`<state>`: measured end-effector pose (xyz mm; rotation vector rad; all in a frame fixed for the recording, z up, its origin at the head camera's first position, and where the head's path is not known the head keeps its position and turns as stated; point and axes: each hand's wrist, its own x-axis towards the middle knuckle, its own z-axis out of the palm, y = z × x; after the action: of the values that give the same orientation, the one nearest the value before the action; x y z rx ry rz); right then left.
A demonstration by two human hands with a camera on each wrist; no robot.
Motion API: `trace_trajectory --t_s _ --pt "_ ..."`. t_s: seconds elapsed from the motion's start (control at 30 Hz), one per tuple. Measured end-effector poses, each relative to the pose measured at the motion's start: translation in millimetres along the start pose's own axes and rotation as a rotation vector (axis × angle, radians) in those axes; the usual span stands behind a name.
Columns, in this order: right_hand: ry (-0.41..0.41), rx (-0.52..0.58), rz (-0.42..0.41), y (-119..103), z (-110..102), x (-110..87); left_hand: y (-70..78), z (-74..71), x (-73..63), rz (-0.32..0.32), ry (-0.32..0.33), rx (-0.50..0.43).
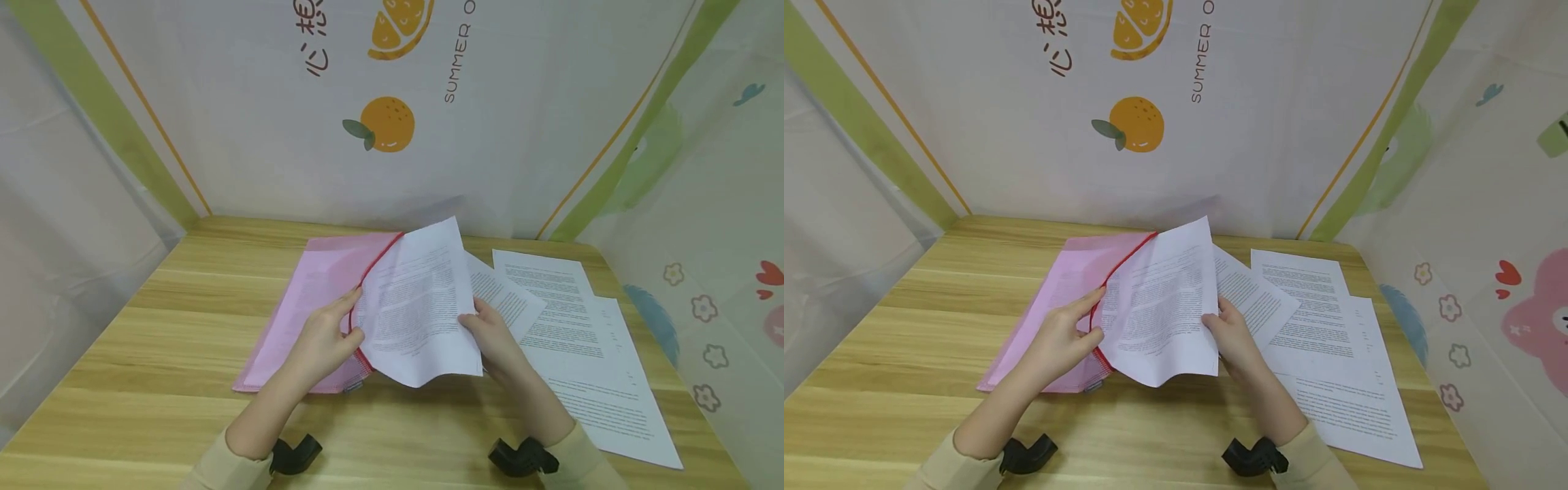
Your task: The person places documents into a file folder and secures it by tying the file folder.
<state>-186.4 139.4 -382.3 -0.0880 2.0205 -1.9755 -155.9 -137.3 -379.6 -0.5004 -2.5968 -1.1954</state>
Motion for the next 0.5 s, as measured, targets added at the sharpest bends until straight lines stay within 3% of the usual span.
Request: trace_trajectory --t_s 0.2,0.33,0.5 --pt "-0.163 -0.117 0.04 8 -17 5.0 1.0 -0.3 0.2 0.0 0.002 -0.004" --pt "-0.121 -0.106 0.07 8 -28 8.0 0.8 0.3 0.6 0.015 0.001 0.003" --pt "-0.056 -0.071 0.056 3 -27 6.8 1.3 1.4 0.1 0.03 0.004 -0.01"
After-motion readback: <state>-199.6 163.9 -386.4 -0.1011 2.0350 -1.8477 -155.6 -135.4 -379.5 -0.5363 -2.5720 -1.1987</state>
